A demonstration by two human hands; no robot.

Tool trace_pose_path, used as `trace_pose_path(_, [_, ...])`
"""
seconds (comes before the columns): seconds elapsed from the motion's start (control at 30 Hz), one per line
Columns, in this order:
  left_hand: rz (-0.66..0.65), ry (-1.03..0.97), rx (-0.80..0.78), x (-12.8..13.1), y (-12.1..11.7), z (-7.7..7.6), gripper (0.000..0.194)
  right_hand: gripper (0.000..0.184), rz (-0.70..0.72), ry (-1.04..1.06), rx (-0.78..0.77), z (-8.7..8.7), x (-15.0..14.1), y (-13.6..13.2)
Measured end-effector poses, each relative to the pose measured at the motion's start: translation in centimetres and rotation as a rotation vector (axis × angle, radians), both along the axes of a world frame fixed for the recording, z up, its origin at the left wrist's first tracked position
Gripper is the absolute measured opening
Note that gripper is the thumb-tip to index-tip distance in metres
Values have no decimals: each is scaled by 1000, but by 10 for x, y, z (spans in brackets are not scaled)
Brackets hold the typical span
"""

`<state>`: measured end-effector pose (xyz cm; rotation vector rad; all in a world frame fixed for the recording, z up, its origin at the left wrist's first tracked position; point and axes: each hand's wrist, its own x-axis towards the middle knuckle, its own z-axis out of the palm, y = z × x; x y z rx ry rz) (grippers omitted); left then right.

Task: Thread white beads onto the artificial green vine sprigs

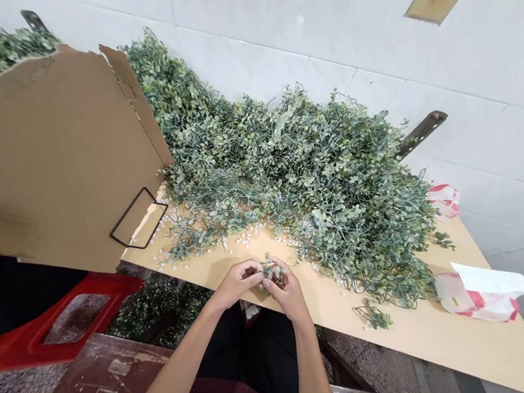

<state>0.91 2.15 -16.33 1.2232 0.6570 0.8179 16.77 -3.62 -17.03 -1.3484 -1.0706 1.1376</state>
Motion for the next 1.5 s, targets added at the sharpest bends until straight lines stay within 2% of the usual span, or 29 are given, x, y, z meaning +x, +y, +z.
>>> trace_pose_path(0.27, [101, -201, -98, -3, -1, 2, 33, 47, -130, -151, 126, -1, -6, 5])
trace_pose_path(0.4, [127, -324, -186, -5, -2, 0, 37, 19, -126, -218, 112, -3, -14, 5])
trace_pose_path(0.47, [127, -367, -246, -5, -2, -1, 42, 11, -116, -248, 120, -5, -15, 5])
trace_pose_path(0.57, [126, -356, -298, -3, -1, -2, 47, 11, -85, -279, 196, -4, -12, 3])
trace_pose_path(0.67, [144, -318, -284, -2, -2, -1, 53, 14, -83, -266, 255, 1, -6, 8])
trace_pose_path(0.8, [72, -192, -180, -2, -4, -2, 59, 22, -120, -232, 171, 10, -1, 38])
trace_pose_path(0.83, [64, -163, -148, -2, -4, -2, 58, 22, -83, -224, 136, 12, -2, 50])
trace_pose_path(0.9, [56, -137, -105, -3, -5, -2, 55, 21, 93, -248, 74, 20, -4, 73])
trace_pose_path(1.0, [27, -177, -131, -3, -4, -3, 50, 13, 359, -395, 72, 32, -10, 100])
trace_pose_path(1.1, [69, -244, -168, -2, -1, -5, 54, 7, 435, -517, 103, 41, -15, 112])
trace_pose_path(1.33, [108, -245, -124, -1, -2, -6, 51, 6, 385, -490, 88, 39, -12, 108])
trace_pose_path(1.5, [101, -104, -99, 0, -4, -3, 43, 23, 216, -222, -15, 29, 4, 80])
